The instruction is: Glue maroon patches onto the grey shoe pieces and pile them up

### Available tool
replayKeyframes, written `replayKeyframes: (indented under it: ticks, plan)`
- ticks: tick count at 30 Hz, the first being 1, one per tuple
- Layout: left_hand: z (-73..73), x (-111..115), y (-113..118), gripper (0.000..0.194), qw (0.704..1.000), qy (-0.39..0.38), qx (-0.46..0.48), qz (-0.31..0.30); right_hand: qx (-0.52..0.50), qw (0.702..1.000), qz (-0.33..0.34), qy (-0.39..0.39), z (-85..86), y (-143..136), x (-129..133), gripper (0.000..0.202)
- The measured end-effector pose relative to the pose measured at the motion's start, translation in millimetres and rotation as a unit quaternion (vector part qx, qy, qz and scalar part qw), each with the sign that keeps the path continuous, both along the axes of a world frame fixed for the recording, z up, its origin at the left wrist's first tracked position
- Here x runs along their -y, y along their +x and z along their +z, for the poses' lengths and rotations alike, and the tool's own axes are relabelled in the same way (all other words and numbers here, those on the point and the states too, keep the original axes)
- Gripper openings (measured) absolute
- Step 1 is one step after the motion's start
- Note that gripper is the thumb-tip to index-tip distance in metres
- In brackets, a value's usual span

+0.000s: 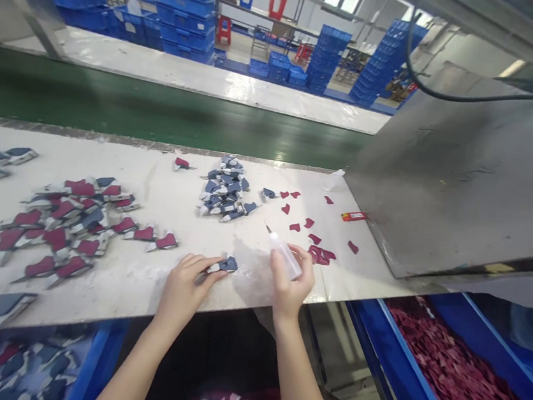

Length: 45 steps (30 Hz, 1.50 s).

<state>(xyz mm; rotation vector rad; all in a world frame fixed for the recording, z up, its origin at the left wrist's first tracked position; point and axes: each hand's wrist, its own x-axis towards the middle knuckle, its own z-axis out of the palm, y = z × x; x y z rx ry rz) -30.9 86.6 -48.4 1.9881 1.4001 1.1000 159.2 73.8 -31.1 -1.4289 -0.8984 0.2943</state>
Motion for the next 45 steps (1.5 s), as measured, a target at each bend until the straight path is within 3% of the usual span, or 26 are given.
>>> replayKeyframes:
  ticks: [7, 10, 12, 14, 16, 21, 26, 33, 36, 40, 43, 45]
  plan:
    - [-3.3, -2.6, -5.4, 0.024, 1.000, 0.017, -0.002, -0.003, 0.004, 0.985, 0.148, -0.087, -2.1, -7.1, -36.4, 0.052]
    - [-1.8, -2.7, -5.3, 0.023, 1.000, 0.017, -0.002, -0.003, 0.031, 0.974, 0.199, -0.103, -5.7, 6.7, -32.8, 0.077]
    - [-1.5, -2.6, -5.0, 0.023, 1.000, 0.015, -0.004, 0.000, 0.103, 0.968, 0.206, -0.105, -4.7, 26.4, -30.0, 0.087]
    - [-2.0, -2.4, -5.0, 0.024, 1.000, 0.013, -0.005, 0.004, 0.217, 0.954, 0.172, -0.115, -2.1, 51.9, -32.2, 0.077]
    - [-3.2, -2.2, -5.6, 0.024, 1.000, 0.010, -0.002, 0.004, 0.342, 0.921, 0.109, -0.151, 0.3, 78.2, -40.6, 0.055]
    - [-5.6, -2.0, -7.0, 0.024, 1.000, 0.009, 0.011, 0.001, 0.391, 0.892, 0.127, -0.186, -0.8, 115.8, -71.8, 0.012]
    - [-3.4, -0.6, -5.9, 0.024, 0.999, -0.011, 0.045, 0.006, 0.420, 0.875, 0.144, -0.196, -3.8, 114.2, -85.4, 0.013]
    - [5.8, 4.1, -5.8, 0.033, 0.971, -0.160, 0.169, 0.053, 0.395, 0.887, 0.160, -0.178, 6.2, 113.2, -91.1, 0.021]
    - [14.4, 9.6, -3.1, 0.036, 0.948, -0.169, 0.263, 0.061, 0.352, 0.908, 0.160, -0.161, 18.1, 101.7, -75.0, 0.027]
    - [28.9, 22.7, 3.8, 0.042, 0.924, -0.186, 0.323, 0.080, 0.288, 0.929, 0.198, -0.122, 35.7, 58.9, -20.1, 0.030]
    - [38.0, 33.4, 8.4, 0.041, 0.926, -0.186, 0.315, 0.090, 0.103, 0.947, 0.295, -0.071, 45.7, 17.0, 22.2, 0.026]
    - [42.6, 39.4, 10.3, 0.041, 0.934, -0.177, 0.295, 0.095, -0.026, 0.956, 0.283, -0.073, 50.0, -7.1, 39.5, 0.027]
